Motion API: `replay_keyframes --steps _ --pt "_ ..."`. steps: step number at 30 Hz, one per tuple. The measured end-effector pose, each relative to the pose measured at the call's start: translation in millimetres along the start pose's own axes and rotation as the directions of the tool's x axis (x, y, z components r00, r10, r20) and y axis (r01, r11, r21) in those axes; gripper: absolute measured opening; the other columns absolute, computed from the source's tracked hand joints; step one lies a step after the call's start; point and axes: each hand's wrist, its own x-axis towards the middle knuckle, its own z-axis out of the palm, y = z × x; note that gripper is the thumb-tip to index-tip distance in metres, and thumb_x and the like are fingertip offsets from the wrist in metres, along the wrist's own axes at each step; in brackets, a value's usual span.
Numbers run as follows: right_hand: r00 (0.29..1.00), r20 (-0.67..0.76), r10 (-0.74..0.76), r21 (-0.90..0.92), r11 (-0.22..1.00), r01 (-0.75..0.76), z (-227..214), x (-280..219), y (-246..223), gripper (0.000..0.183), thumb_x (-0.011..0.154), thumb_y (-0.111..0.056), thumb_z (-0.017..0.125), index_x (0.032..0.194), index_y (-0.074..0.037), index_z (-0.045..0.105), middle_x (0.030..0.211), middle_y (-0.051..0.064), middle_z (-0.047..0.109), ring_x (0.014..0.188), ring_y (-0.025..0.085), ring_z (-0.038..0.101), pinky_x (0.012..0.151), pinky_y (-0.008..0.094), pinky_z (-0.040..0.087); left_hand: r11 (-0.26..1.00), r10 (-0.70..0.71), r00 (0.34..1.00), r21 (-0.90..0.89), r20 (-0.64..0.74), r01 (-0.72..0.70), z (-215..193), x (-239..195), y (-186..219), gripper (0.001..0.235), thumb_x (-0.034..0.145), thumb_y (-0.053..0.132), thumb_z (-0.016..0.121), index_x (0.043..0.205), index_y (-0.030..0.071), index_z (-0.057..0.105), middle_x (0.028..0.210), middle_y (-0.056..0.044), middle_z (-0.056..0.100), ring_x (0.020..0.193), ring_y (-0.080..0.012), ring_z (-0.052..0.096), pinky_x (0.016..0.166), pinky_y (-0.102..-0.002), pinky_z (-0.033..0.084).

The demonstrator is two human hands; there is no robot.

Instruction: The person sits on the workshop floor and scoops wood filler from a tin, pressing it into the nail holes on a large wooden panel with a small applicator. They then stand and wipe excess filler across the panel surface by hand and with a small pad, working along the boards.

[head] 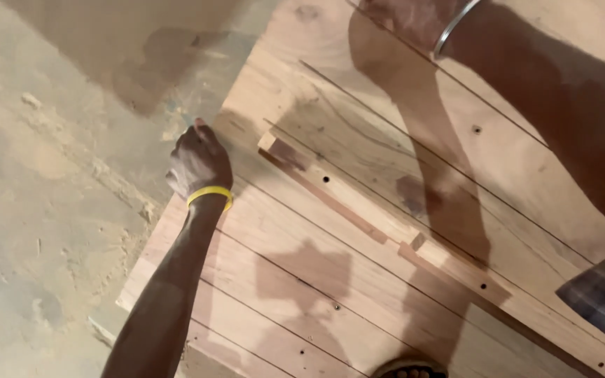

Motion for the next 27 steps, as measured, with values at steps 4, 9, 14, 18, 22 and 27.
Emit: replay_keyframes --steps 4,9,14,18,22,27 --pt "0.998 -0.063 0.031 -0.127 0.991 -0.039 -44.6 -61.6 -16.4 0.015 0.100 -0.008 0.068 0.112 -0.015 0.074 0.094 0.008 0.077 0.076 0.024 0.073 0.063 0.036 0.059 0.999 0.032 0.999 0.010 -0.043 -0.032 3.2 3.3 4.3 0.051 0.109 0.044 0.035 0.106 0.013 0.075 0.112 -0.018 0.073 0.100 -0.0440 0.067 0.083 -0.060 0.050" --pt "0.905 -0.369 0.213 0.089 0.977 -0.193 -69.4 -148.6 -81.4 0.011 0.105 -0.004 0.074 0.114 -0.010 0.076 0.099 0.010 0.077 0.083 0.023 0.074 0.069 0.036 0.060 0.999 -0.039 0.999 -0.029 -0.033 0.038 -1.5 -5.0 4.1 0.051 0.108 0.044 0.035 0.107 0.011 0.074 0.112 -0.018 0.073 0.097 -0.0440 0.068 0.083 -0.062 0.048" --pt "0.705 -0.475 0.526 0.431 0.838 -0.335 -91.2 -220.0 -92.6 0.014 0.111 0.006 0.056 0.114 0.000 0.068 0.112 0.012 0.074 0.102 0.022 0.074 0.084 0.032 0.064 0.999 -0.033 0.999 0.037 0.010 0.033 -1.2 -2.0 4.5 0.051 0.107 0.045 0.034 0.112 0.013 0.073 0.116 -0.018 0.072 0.102 -0.0455 0.066 0.087 -0.061 0.047" --pt "0.566 -0.527 0.634 0.456 0.773 -0.441 -87.8 -281.9 -69.1 0.014 0.110 0.010 0.061 0.122 0.007 0.065 0.114 0.021 0.071 0.104 0.027 0.073 0.086 0.037 0.065 1.000 0.003 0.998 0.003 -0.064 -0.002 0.8 -2.3 8.6 0.050 0.103 0.043 0.034 0.114 0.014 0.073 0.115 -0.016 0.072 0.100 -0.0439 0.067 0.083 -0.065 0.042" --pt "0.396 -0.537 0.745 0.592 0.667 -0.452 -66.3 -324.6 -51.5 0.019 0.109 0.011 0.060 0.128 0.007 0.064 0.120 0.021 0.070 0.110 0.026 0.074 0.089 0.037 0.065 0.998 -0.059 0.998 0.031 0.003 0.059 1.2 -8.0 14.3 0.051 0.106 0.045 0.034 0.112 0.013 0.073 0.115 -0.017 0.073 0.101 -0.0444 0.066 0.088 -0.064 0.042" --pt "0.209 -0.476 0.855 0.745 0.517 -0.420 -71.4 -334.1 -45.7 0.015 0.108 0.004 0.063 0.124 0.005 0.065 0.116 0.013 0.071 0.104 0.021 0.075 0.085 0.034 0.066 0.999 -0.017 0.996 0.040 -0.091 0.021 13.4 -4.4 4.6 0.054 0.110 0.043 0.036 0.103 0.006 0.075 0.108 -0.020 0.073 0.096 -0.0469 0.065 0.078 -0.065 0.043"
